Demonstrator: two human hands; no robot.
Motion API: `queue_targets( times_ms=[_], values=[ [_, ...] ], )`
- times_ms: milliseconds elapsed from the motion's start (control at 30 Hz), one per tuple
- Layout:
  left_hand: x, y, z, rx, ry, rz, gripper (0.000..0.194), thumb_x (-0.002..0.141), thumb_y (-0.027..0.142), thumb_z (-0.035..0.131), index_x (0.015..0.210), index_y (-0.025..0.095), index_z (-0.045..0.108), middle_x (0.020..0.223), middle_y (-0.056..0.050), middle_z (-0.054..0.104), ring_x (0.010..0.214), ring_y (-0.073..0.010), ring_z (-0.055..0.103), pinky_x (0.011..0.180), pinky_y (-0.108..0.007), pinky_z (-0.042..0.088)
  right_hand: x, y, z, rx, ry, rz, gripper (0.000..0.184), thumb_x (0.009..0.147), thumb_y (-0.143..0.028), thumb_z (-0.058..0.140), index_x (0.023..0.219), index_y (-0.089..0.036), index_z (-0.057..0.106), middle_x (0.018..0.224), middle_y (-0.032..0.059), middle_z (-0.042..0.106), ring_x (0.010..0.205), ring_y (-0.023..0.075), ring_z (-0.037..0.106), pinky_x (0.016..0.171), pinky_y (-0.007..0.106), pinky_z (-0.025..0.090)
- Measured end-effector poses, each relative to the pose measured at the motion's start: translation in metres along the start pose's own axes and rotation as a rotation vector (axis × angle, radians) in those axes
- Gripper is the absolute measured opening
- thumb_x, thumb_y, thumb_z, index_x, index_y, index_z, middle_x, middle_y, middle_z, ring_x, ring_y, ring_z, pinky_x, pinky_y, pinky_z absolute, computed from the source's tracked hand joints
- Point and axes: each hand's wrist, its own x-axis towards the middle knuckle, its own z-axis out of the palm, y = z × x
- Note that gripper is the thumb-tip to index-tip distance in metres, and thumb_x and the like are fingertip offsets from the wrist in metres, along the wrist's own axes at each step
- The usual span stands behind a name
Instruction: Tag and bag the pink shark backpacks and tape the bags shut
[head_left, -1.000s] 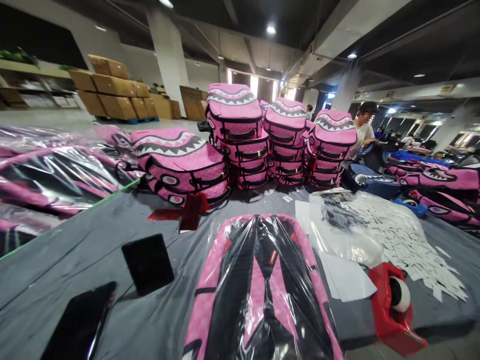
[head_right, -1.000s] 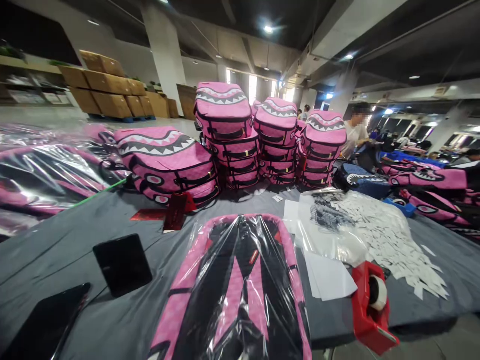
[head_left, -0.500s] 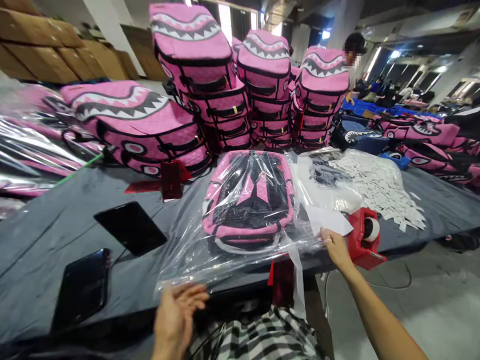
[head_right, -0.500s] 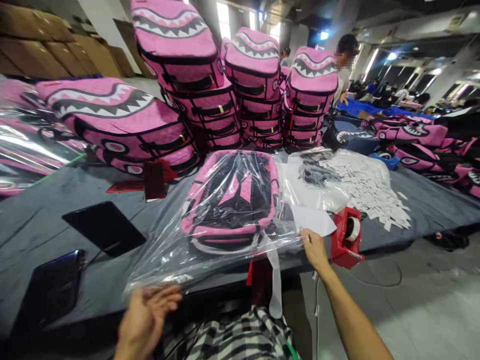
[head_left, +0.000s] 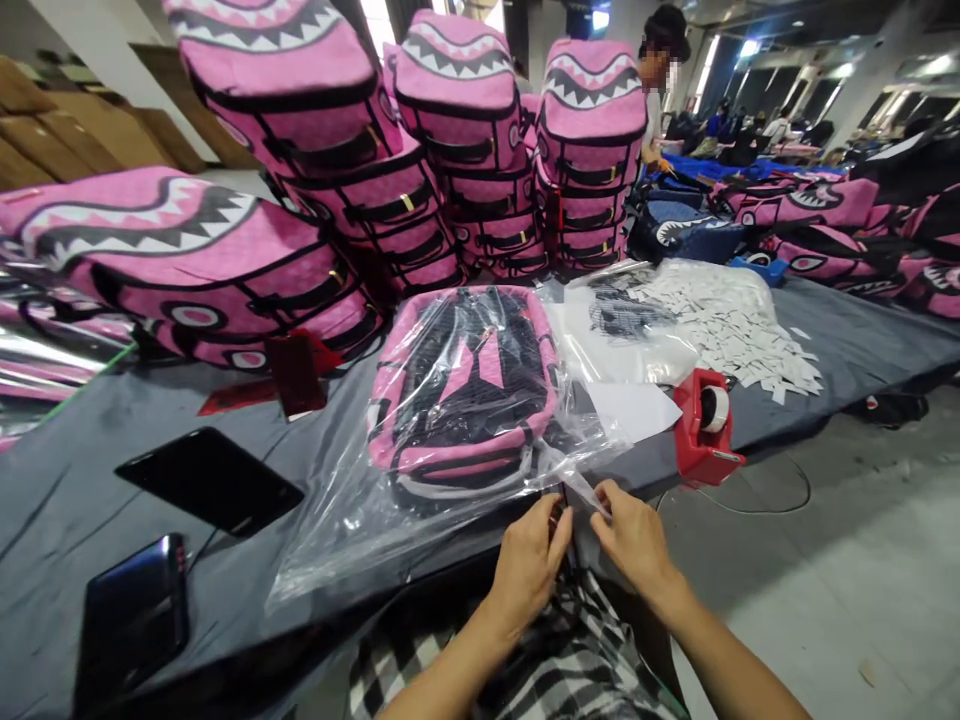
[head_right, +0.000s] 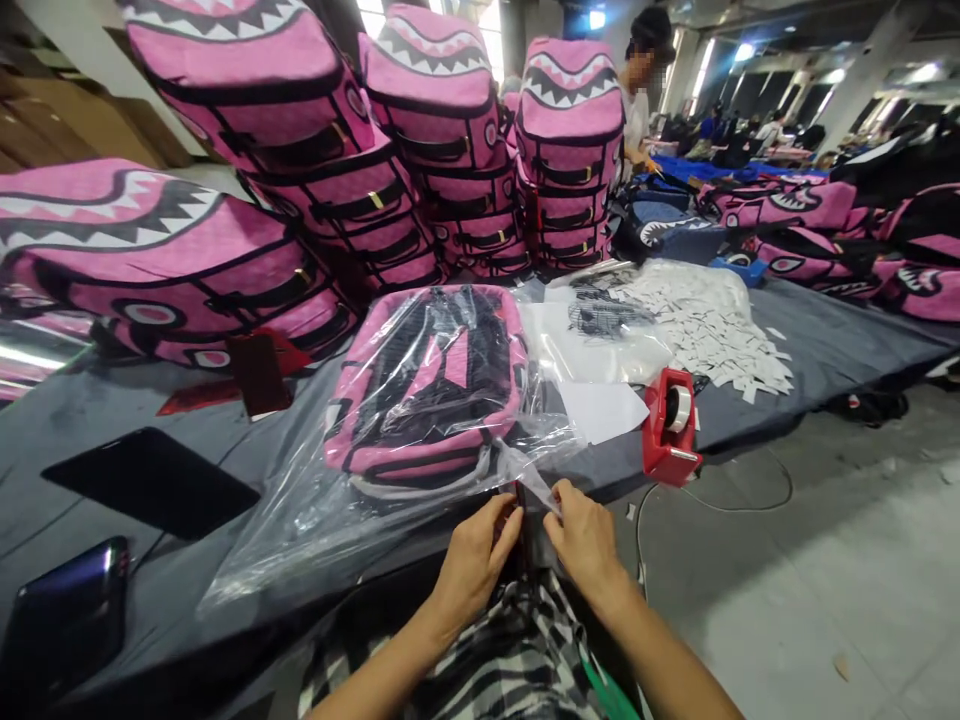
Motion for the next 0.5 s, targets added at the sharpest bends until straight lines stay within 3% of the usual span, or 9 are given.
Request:
queue_targets(
  times_ms=[67,167,267,333,400,500],
  values=[
    [0.003,-0.005,-0.001,0.141,-0.055,0.192,0.027,0.102,0.024,0.038,0.118,0.021,0.059,0.106,-0.008,0.073,0.093,-0.0197,0.072,0.082,-0.031,0.056,-0.006,0.006,0.001,-0.009,0.078,-0.023,0.016,0.088,-0.013,0.051,0.097,-0.022,0.06,0.088,0.0024,0.073,0.076,0.0201,0.071,0.06,0.026,0.042],
    [0.019,-0.011,-0.008,0.483,-0.077,0.439,0.024,0.1,0.018,0.04,0.116,0.018,0.057,0.102,-0.008,0.07,0.09,-0.0217,0.069,0.08,-0.034,0.056,-0.016,0.01,0.005,-0.043,0.192,-0.124,0.016,0.092,-0.013,0.048,0.096,-0.021,0.061,0.087,0.0034,0.072,0.075,0.018,0.07,0.059,0.026,0.039],
    [0.046,0.0,-0.016,0.713,-0.15,0.703,0.023,0.098,0.015,0.048,0.12,0.017,0.055,0.112,-0.009,0.066,0.103,-0.0228,0.064,0.088,-0.035,0.051,-0.028,0.011,0.01,-0.06,0.308,-0.285,0.021,0.094,-0.011,0.044,0.098,-0.018,0.063,0.076,0.0026,0.068,0.066,0.0156,0.065,0.058,0.026,0.04],
    [0.066,0.015,-0.018,0.734,-0.321,0.897,0.018,0.098,0.016,0.052,0.115,0.017,0.057,0.112,-0.008,0.065,0.106,-0.0211,0.061,0.09,-0.033,0.048,-0.038,0.011,0.012,-0.067,0.404,-0.378,0.023,0.096,-0.01,0.043,0.1,-0.016,0.065,0.068,0.0011,0.063,0.059,0.0143,0.061,0.056,0.026,0.04],
    [0.083,0.028,-0.015,0.719,-0.54,1.037,0.006,0.097,0.021,0.056,0.098,0.018,0.061,0.099,-0.004,0.066,0.097,-0.0198,0.06,0.083,-0.032,0.047,-0.05,0.011,0.011,-0.055,0.455,-0.45,0.022,0.098,-0.01,0.045,0.101,-0.015,0.066,0.066,0.0011,0.062,0.058,0.0135,0.06,0.056,0.027,0.041],
    [0.094,0.032,-0.006,0.706,-0.757,1.143,0.02,0.094,0.022,0.061,0.075,0.018,0.062,0.077,-0.002,0.065,0.081,-0.0191,0.06,0.07,-0.032,0.045,-0.066,0.014,0.011,0.029,0.448,-0.521,0.023,0.098,-0.012,0.049,0.114,-0.014,0.064,0.077,0.004,0.068,0.067,0.0141,0.064,0.06,0.026,0.046]
  ],
)
